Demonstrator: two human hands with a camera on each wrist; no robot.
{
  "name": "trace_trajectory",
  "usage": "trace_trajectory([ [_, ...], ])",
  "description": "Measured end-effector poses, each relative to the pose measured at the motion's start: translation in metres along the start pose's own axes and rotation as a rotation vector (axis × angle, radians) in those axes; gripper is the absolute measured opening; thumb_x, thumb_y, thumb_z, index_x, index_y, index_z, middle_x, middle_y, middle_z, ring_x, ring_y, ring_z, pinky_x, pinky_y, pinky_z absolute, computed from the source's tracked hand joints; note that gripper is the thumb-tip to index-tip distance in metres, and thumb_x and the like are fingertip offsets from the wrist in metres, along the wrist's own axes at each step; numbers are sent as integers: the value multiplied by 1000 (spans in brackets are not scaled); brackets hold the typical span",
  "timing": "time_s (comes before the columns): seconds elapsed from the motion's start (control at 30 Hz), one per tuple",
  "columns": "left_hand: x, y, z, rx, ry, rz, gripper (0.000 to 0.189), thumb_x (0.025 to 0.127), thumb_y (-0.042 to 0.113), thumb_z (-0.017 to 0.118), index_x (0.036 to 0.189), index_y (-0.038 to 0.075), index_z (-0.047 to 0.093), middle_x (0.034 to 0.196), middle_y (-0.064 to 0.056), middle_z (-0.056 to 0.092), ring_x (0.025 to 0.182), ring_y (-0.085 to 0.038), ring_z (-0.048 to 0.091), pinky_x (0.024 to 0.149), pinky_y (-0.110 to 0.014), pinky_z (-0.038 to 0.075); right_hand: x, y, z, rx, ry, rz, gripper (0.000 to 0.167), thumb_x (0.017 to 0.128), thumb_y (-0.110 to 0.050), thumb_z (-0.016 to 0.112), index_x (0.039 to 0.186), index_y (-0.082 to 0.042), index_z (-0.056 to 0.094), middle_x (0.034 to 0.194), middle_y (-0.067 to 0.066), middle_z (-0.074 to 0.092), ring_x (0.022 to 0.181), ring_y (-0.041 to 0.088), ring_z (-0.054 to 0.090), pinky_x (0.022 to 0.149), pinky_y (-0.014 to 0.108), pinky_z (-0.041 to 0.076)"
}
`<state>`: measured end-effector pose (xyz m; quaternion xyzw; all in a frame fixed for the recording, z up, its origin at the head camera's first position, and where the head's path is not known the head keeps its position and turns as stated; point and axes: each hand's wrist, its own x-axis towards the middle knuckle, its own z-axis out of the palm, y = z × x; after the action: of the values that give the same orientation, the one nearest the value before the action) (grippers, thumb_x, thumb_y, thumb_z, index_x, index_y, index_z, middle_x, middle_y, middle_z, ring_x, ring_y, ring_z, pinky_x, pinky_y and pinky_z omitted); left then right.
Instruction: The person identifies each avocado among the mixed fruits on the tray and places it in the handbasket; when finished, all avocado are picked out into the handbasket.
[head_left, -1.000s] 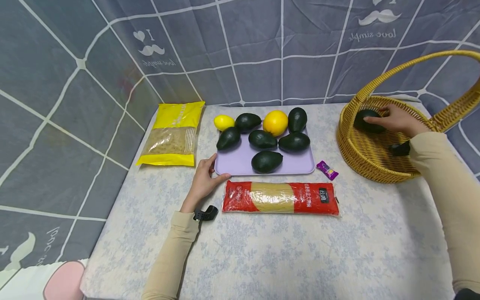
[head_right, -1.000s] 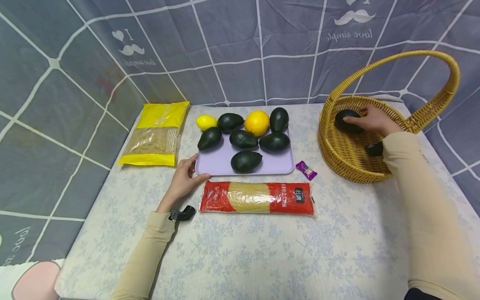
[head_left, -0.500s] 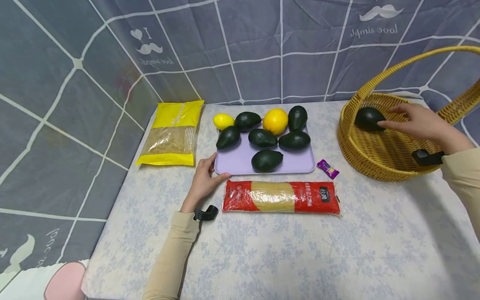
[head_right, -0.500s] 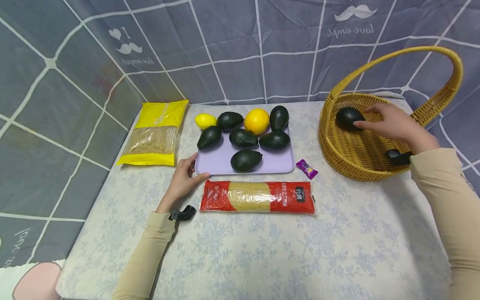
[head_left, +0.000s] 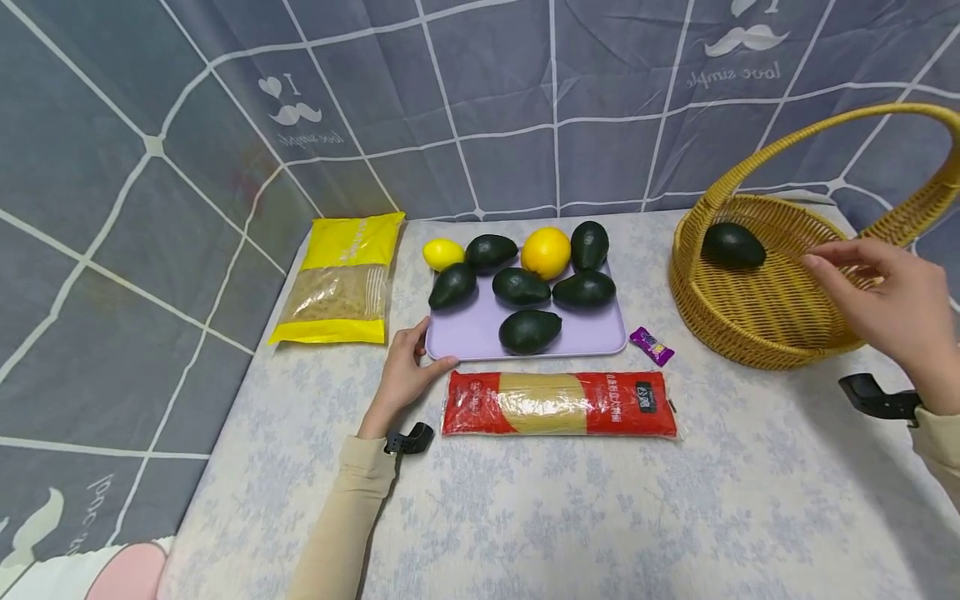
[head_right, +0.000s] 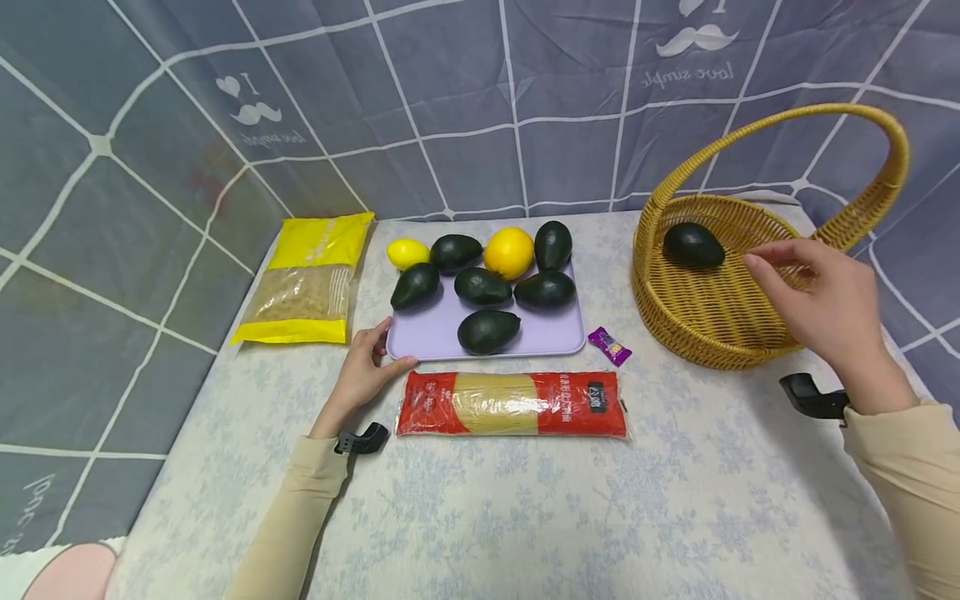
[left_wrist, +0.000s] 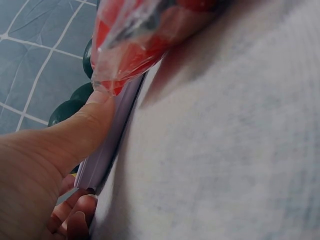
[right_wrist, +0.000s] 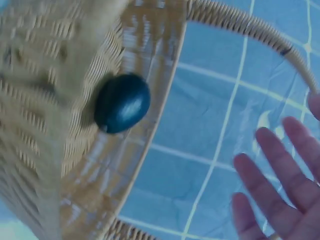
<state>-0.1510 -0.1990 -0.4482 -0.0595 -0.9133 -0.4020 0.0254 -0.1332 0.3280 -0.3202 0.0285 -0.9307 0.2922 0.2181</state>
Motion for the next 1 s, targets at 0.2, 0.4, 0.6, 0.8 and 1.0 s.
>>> trace_trajectory([
  [0.2,-2,-2,-2,11,12,4,84,78,26,80,143,-4,36,99,-16,43,84,-26,41,73,-35,35,-10,-24,11,141,195,-216,18,88,-4,66,99,10,67,93,-36,48,82,-14,44,75,13,30],
  [0.4,-2,-1,-2,12,6,2,84,78,26,80,143,-4,36,96,-15,42,83,-26,40,72,-35,34,-9,-45,20,234,245,-325,24,87,-12,67,97,10,69,96,-27,55,87,-8,50,75,14,33],
  [0.6,-1,-1,0,17,0,2,84,79,27,79,144,-4,36,96,-15,42,83,-25,40,72,-35,34,-7,-65,30,348,234,-392,25,86,-11,67,99,11,68,92,11,67,90,-1,55,75,15,37],
  [0.8,0,-1,1,19,13,5,84,78,28,80,143,-3,37,95,-14,42,83,-26,39,71,-35,34,-1,-77,44,375,147,-450,26,86,-11,69,103,9,67,95,18,64,90,4,55,77,16,39],
  [1.0,0,-1,0,20,9,4,84,79,28,80,144,-3,36,97,-15,42,83,-25,40,72,-34,34,6,-95,58,397,97,-505,23,85,-7,69,102,8,67,96,11,64,87,2,51,77,17,37],
])
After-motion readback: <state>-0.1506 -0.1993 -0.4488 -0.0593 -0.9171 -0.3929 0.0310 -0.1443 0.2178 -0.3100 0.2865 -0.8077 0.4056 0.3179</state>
